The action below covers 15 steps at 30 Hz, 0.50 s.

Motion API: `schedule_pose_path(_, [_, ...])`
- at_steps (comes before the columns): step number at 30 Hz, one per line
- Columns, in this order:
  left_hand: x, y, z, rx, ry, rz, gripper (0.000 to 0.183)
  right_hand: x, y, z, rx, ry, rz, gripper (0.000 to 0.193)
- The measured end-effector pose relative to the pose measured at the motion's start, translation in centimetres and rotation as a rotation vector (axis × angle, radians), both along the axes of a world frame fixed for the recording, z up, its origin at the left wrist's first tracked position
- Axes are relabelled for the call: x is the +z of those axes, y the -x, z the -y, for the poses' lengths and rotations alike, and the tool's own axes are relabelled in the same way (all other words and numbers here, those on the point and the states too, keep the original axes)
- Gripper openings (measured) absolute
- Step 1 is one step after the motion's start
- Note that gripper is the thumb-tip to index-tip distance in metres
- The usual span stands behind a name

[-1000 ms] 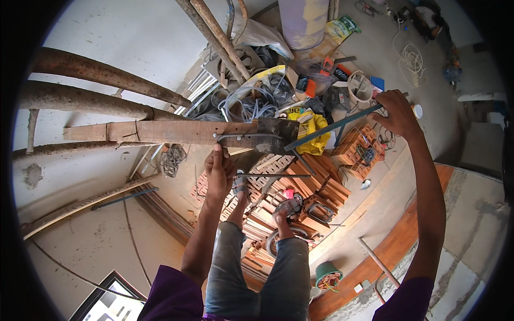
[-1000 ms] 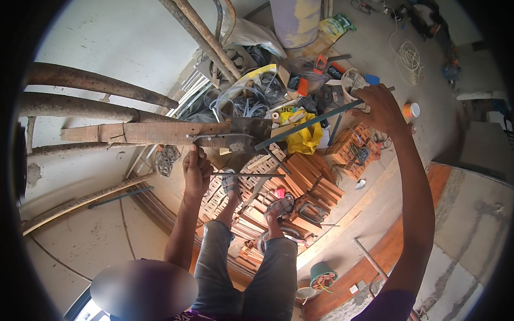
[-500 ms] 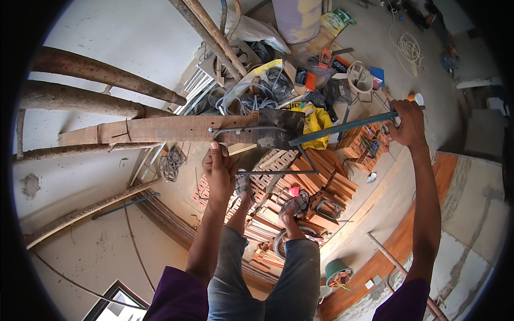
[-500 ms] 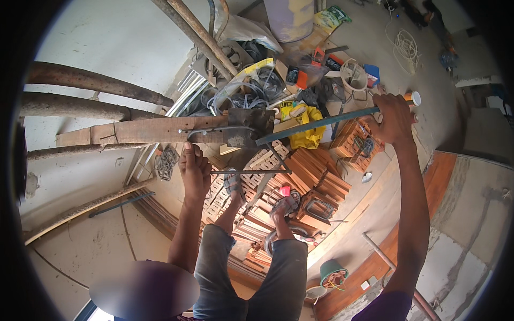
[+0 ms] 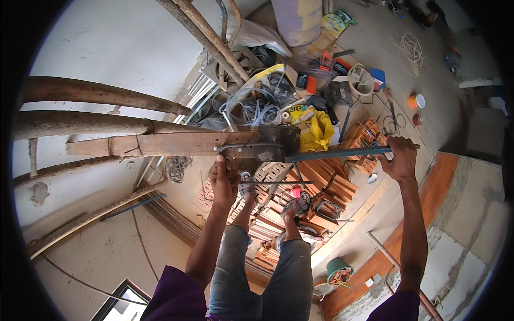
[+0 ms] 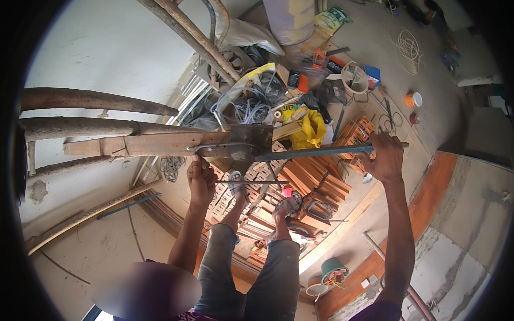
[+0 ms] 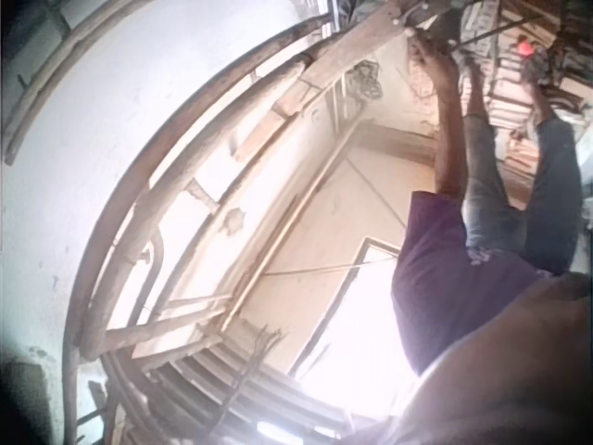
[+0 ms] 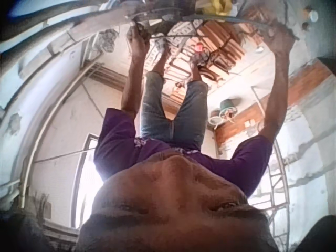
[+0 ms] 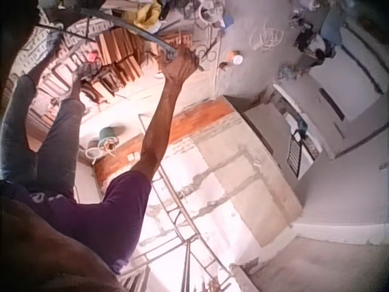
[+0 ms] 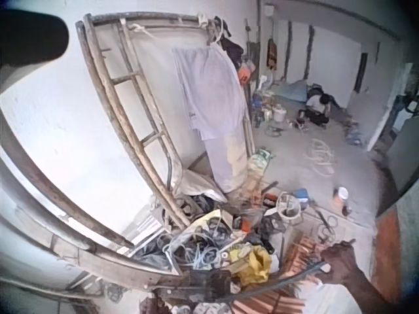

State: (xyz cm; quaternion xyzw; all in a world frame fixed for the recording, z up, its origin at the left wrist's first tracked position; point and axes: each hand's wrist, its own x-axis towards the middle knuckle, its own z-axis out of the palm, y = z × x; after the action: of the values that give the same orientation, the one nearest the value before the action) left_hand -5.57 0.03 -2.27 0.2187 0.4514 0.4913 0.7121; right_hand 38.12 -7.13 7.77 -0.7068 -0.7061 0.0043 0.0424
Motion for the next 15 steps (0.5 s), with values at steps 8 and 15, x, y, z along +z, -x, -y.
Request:
schedule_pose_path(8, [1.5,-0.1,-0.6,0.0,0.142,0.041,0.037,1.0,-2.9,-3.6,0.171,0.089,-0.084,0.04])
schedule_pose_path(15, [2.4,0.1,-1.0,-0.05,0.213,-0.014,0.037,0.2,-3.1,-5.3,0.214,0.098,-0.117,0.034])
